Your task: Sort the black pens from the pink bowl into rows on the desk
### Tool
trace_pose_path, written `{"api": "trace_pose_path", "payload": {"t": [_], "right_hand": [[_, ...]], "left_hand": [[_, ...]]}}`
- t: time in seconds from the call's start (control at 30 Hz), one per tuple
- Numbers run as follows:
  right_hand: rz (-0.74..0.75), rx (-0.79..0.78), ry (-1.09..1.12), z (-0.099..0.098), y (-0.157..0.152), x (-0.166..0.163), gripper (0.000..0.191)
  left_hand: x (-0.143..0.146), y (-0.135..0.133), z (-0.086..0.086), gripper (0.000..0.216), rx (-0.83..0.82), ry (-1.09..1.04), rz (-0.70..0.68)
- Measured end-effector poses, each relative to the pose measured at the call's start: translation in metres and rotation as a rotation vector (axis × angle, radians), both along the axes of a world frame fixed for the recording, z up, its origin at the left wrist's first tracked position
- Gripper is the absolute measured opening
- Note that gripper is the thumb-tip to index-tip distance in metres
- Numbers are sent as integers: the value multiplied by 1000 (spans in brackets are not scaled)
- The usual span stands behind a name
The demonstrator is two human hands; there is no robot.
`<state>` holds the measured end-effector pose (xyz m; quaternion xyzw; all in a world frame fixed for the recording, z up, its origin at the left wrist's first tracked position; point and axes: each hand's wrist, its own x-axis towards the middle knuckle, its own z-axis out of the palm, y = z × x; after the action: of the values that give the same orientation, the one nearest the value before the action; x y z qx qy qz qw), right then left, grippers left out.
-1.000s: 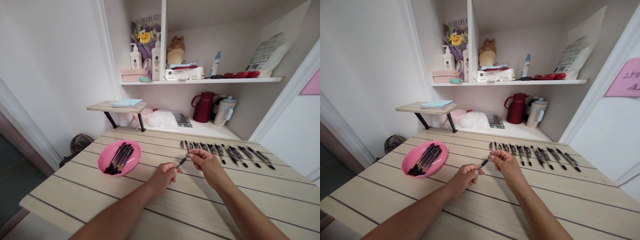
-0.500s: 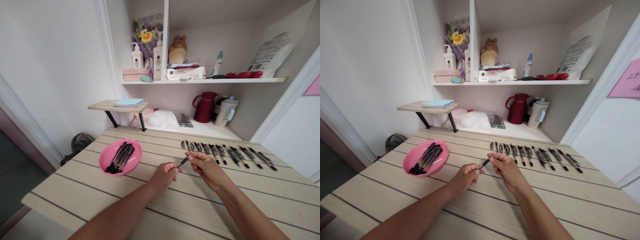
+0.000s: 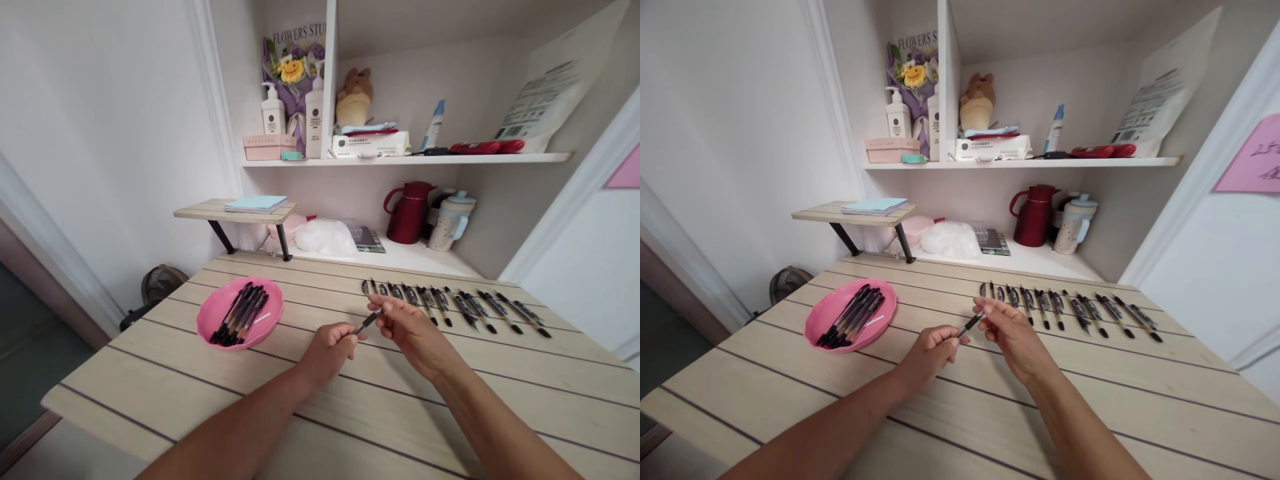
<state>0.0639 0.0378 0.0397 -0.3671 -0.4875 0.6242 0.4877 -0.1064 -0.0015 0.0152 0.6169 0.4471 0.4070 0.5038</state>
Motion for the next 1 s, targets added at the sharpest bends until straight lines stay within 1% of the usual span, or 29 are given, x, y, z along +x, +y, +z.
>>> {"api": "trace_pose_path", "payload": {"t": [0.17, 0.33, 0.43, 0.5, 0.6, 0.67, 0.77, 0.9, 1.0], "right_hand": [[-70, 15, -85, -4, 2, -1, 26], [-6, 14, -53, -4, 0, -2, 32], [-36, 19, -132, -4, 0, -1, 28], [-18, 19, -152, -3, 0, 0, 29], [28, 4, -85, -3, 1, 0, 31], [-3, 1, -70, -4, 1, 0, 30], [-58, 22, -131, -6, 2, -1, 27], [11, 14, -114, -4, 2, 1, 32], [-14, 7, -119, -4, 3, 2, 31]], "left_hand": [[1, -1, -1, 34, -20, -5, 15], [0, -1, -1, 32, -11, -4, 4], [1, 0, -2, 32, -18, -3, 9], [1, 0, -3, 30, -24, -4, 12], [1, 0, -4, 30, -15, -8, 16], [1, 1, -5, 30, -12, -11, 17], [1, 2, -6, 32, -18, -14, 10], [1, 2, -8, 32, -36, -10, 18], [1, 3, -9, 32, -39, -7, 11]]}}
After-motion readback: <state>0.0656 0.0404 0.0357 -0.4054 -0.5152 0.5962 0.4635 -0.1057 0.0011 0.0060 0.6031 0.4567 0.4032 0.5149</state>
